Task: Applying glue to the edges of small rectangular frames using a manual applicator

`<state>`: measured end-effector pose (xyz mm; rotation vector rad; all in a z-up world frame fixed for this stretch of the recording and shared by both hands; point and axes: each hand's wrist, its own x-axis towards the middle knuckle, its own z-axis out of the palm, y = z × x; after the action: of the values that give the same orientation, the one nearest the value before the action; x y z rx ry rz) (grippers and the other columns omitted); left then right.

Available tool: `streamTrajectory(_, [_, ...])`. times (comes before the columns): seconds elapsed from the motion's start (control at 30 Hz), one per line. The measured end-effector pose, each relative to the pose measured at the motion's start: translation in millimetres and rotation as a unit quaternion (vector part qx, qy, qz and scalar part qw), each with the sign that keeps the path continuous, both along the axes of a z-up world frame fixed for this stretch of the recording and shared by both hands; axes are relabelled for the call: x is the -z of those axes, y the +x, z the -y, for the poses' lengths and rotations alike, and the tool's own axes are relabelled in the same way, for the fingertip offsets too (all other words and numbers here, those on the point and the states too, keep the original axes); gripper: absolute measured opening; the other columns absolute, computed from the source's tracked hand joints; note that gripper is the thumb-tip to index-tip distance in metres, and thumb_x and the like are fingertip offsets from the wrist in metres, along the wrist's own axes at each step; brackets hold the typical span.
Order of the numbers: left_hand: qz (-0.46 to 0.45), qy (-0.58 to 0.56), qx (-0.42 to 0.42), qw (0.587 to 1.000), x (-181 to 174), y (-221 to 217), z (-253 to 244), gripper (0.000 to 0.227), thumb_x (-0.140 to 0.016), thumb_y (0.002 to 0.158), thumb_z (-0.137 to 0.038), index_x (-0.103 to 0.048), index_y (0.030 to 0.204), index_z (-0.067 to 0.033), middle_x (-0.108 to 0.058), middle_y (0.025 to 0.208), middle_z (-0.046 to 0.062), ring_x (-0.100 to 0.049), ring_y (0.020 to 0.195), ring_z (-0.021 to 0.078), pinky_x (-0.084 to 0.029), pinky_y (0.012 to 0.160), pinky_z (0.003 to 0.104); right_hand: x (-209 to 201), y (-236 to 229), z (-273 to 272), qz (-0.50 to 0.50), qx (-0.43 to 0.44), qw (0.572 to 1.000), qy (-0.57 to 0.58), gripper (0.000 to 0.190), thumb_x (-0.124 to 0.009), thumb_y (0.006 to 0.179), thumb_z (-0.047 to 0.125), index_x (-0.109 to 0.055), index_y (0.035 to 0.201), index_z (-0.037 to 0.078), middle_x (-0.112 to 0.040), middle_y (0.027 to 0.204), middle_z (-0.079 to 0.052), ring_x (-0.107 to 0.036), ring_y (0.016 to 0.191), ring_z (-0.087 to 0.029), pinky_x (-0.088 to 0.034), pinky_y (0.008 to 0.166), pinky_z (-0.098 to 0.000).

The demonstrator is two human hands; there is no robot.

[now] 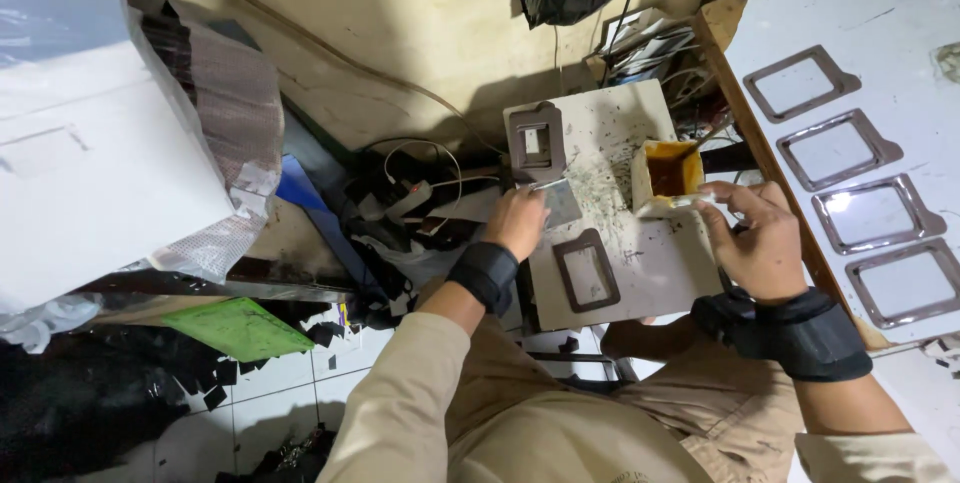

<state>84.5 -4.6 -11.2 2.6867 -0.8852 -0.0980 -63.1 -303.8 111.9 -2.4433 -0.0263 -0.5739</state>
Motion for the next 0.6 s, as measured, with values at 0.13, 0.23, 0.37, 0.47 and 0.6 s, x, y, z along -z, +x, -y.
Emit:
streamTrajectory(0.13, [0.087, 0.085, -0.042, 0.992, 44, 3, -2, 0.055, -0.074, 0.092, -0.038, -0.063, 0.131, -0.0009, -0.065, 0.115, 0.018, -0.059, 0.102, 0.038, -0.048, 0.09, 0.049, 7, 17, 9, -0.015, 0.019, 1.0, -0.008, 0.017, -0.074, 0.102, 0.017, -0.078, 0.118, 0.009, -0.069, 0.096, -0.007, -0.052, 0.083, -0.022, -0.044, 0.066, -0.0367])
streamTrajectory(0.23, [0.055, 0.064, -0.067, 0.994, 43, 6, 1, 0.053, -0.076, 0.09, -0.037, -0.065, 0.127, -0.0004, -0.063, 0.114, 0.018, -0.057, 0.105, 0.04, -0.049, 0.089, 0.053, 11, 33, 12, 0.003, 0.008, 0.999, -0.052, 0.015, -0.075, 0.101, 0.013, -0.078, 0.111, 0.003, -0.076, 0.104, -0.01, -0.053, 0.08, -0.022, -0.047, 0.064, -0.0367])
streamTrajectory(0.37, [0.004, 0.053, -0.07, 0.996, 49, 11, 0, 0.052, -0.075, 0.09, -0.038, -0.066, 0.127, -0.0027, -0.059, 0.117, 0.014, -0.057, 0.108, 0.0367, -0.049, 0.093, 0.05, 13, 50, 7, 0.011, 0.035, 0.996, -0.085, 0.01, -0.079, 0.095, 0.015, -0.079, 0.106, 0.013, -0.076, 0.099, -0.004, -0.061, 0.082, -0.025, -0.051, 0.075, -0.0396])
streamTrajectory(0.47, [0.018, 0.049, -0.081, 0.995, 26, 6, 4, 0.051, -0.08, 0.084, -0.034, -0.062, 0.123, -0.0061, -0.061, 0.116, 0.011, -0.062, 0.11, 0.0337, -0.051, 0.092, 0.048, 27, 60, 13, 0.004, 0.06, 0.993, -0.105, 0.018, -0.085, 0.088, 0.018, -0.079, 0.105, 0.019, -0.075, 0.086, -0.004, -0.07, 0.089, -0.027, -0.057, 0.083, -0.0415])
streamTrajectory(0.6, [-0.032, -0.034, -0.046, 0.998, 22, 5, 1, 0.026, -0.067, 0.09, -0.008, -0.056, 0.114, -0.0039, -0.066, 0.098, 0.016, -0.071, 0.093, 0.0395, -0.056, 0.083, 0.048, 72, 81, 34, -0.032, 0.045, 0.978, -0.201, 0.023, -0.082, 0.085, 0.028, -0.077, 0.107, 0.028, -0.075, 0.084, 0.002, -0.071, 0.094, -0.022, -0.055, 0.085, -0.0377])
